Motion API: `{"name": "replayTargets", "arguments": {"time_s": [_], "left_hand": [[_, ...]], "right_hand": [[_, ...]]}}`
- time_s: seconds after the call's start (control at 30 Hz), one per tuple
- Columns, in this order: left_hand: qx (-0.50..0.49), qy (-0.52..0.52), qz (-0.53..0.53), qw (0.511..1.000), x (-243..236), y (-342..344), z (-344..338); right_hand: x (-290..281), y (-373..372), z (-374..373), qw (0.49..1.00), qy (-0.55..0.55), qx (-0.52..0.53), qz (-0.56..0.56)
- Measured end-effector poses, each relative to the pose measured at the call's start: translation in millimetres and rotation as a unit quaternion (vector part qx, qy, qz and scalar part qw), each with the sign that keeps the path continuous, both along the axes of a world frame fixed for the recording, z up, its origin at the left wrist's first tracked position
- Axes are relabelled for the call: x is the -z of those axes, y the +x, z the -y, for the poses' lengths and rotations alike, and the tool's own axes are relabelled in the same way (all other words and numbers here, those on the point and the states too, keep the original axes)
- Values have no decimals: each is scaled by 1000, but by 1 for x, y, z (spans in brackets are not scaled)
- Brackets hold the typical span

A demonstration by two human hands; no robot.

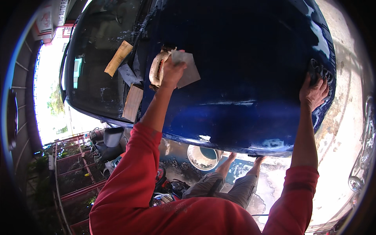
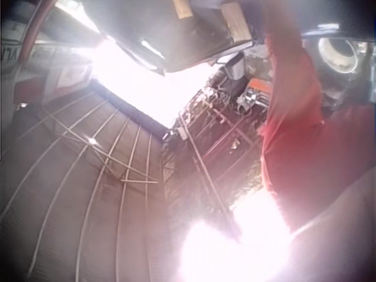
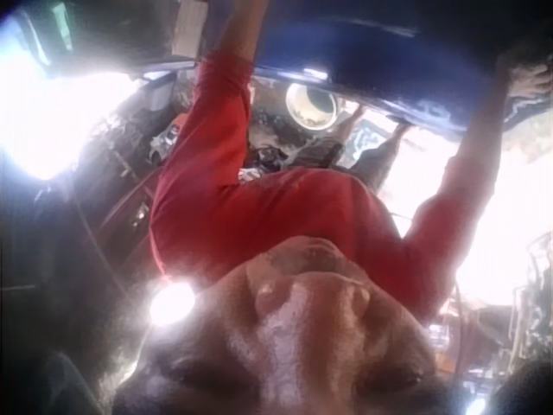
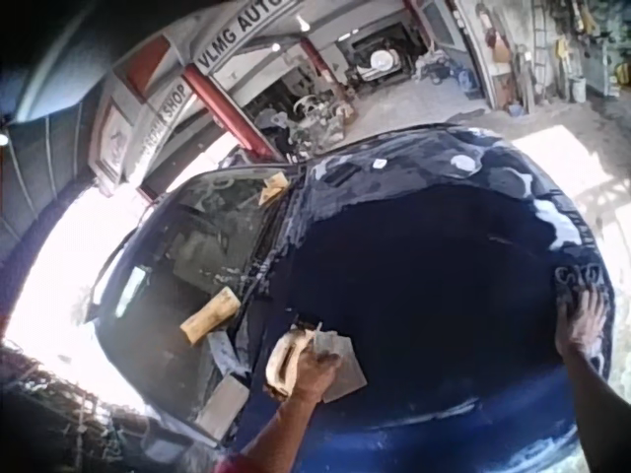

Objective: The person sands the hood of a blue car using a sanding block and a cloth, repeatedly dipping the block into a bucket of water. The person briefly opens and closes the car doors before resuming sanding.

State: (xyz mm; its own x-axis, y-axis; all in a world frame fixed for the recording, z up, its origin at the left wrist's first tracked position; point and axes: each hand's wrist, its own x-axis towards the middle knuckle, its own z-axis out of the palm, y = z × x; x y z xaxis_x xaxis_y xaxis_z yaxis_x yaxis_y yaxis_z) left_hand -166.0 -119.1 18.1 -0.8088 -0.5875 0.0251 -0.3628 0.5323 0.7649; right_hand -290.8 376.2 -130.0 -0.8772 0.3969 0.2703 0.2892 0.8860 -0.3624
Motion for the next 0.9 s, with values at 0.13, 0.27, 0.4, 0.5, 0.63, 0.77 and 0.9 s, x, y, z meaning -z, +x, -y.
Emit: {"name": "replayTargets", "arguments": {"time_s": [0.13, 0.27, 0.4, 0.5, 0.63, 0.77, 0.9], "left_hand": [[-10, 98, -33, 995, 6, 11, 2], [3, 31, -15, 999, -5, 6, -7], [5, 83, -56, 995, -5, 30, -12], [-4, 94, -89, 992, 8, 28, -11], [33, 3, -42, 999, 11, 28, -3], [-17, 105, -48, 993, 9, 38, -6], [-40, 80, -72, 993, 12, 8, -25]], "right_hand": [[4, 0, -2, 1000, 25, -5, -3], [3, 1, -1, 999, 32, -2, -1], [-1, -1, -1, 1000, 15, -2, 2], [0, 0, -1, 999, 32, -3, 14], [4, 1, -2, 1000, 24, -9, 7], [5, -2, -3, 1000, 27, -3, 11], [3, 0, -3, 999, 30, -9, 10]]}}
